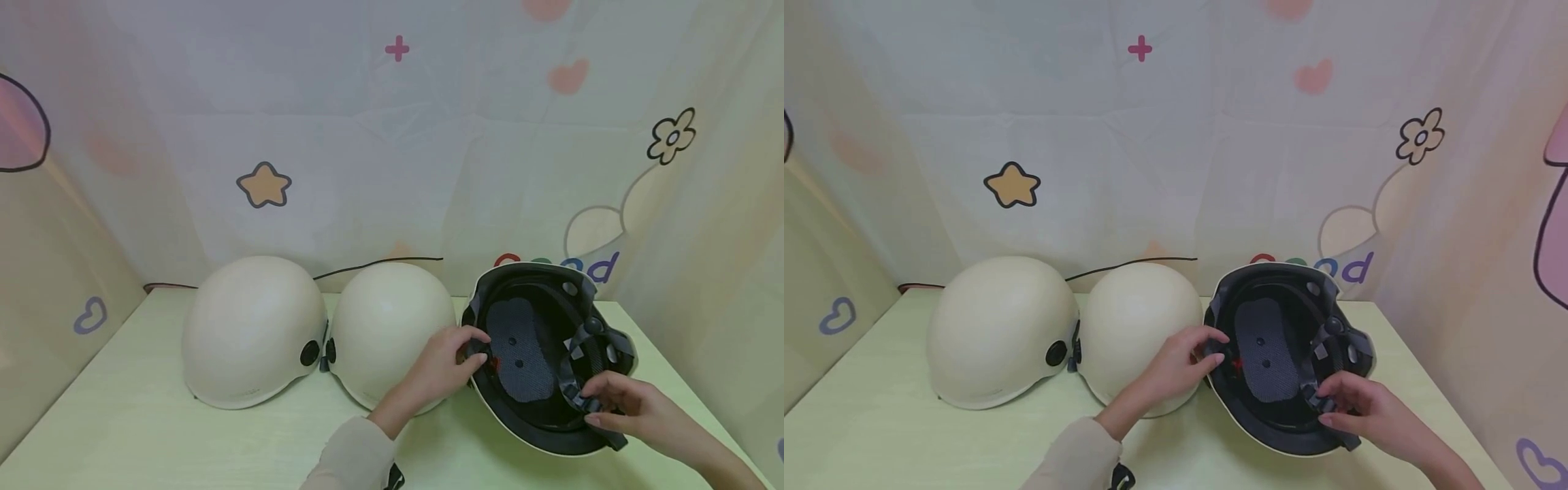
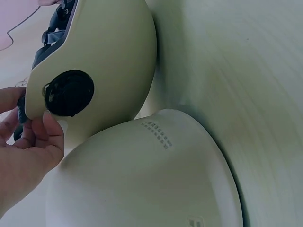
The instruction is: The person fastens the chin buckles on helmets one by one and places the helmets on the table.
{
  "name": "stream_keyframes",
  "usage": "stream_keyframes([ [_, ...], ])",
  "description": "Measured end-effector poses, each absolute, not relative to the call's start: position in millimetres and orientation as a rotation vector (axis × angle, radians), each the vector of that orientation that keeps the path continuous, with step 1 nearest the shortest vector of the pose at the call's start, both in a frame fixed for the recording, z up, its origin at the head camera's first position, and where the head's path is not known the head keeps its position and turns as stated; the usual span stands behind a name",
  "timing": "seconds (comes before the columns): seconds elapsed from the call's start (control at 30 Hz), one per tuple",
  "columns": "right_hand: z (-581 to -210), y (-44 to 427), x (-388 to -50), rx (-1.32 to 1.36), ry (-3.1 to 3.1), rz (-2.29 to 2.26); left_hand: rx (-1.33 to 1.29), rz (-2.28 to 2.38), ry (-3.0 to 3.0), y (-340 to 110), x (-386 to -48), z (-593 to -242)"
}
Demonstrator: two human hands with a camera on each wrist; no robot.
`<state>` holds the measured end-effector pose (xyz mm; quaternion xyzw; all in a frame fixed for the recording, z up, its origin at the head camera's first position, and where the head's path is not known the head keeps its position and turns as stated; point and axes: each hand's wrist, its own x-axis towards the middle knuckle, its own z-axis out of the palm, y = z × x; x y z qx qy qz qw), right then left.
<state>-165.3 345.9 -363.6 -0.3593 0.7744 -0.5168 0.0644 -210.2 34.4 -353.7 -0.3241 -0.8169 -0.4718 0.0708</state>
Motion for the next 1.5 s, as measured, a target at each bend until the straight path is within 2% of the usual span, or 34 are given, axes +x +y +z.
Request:
stream_keyframes([
  [1.0,-363.8,346.9,-166.7,-1.041,2.278,-1.594,-0.836,-1.555,-2.366,30.4,-210.7,-353.7],
  [1.5,-363.1,346.7,-165.3,-1.022,2.371,-1.540,-1.019,-1.345,-2.498,26.8,-213.0,-349.1],
])
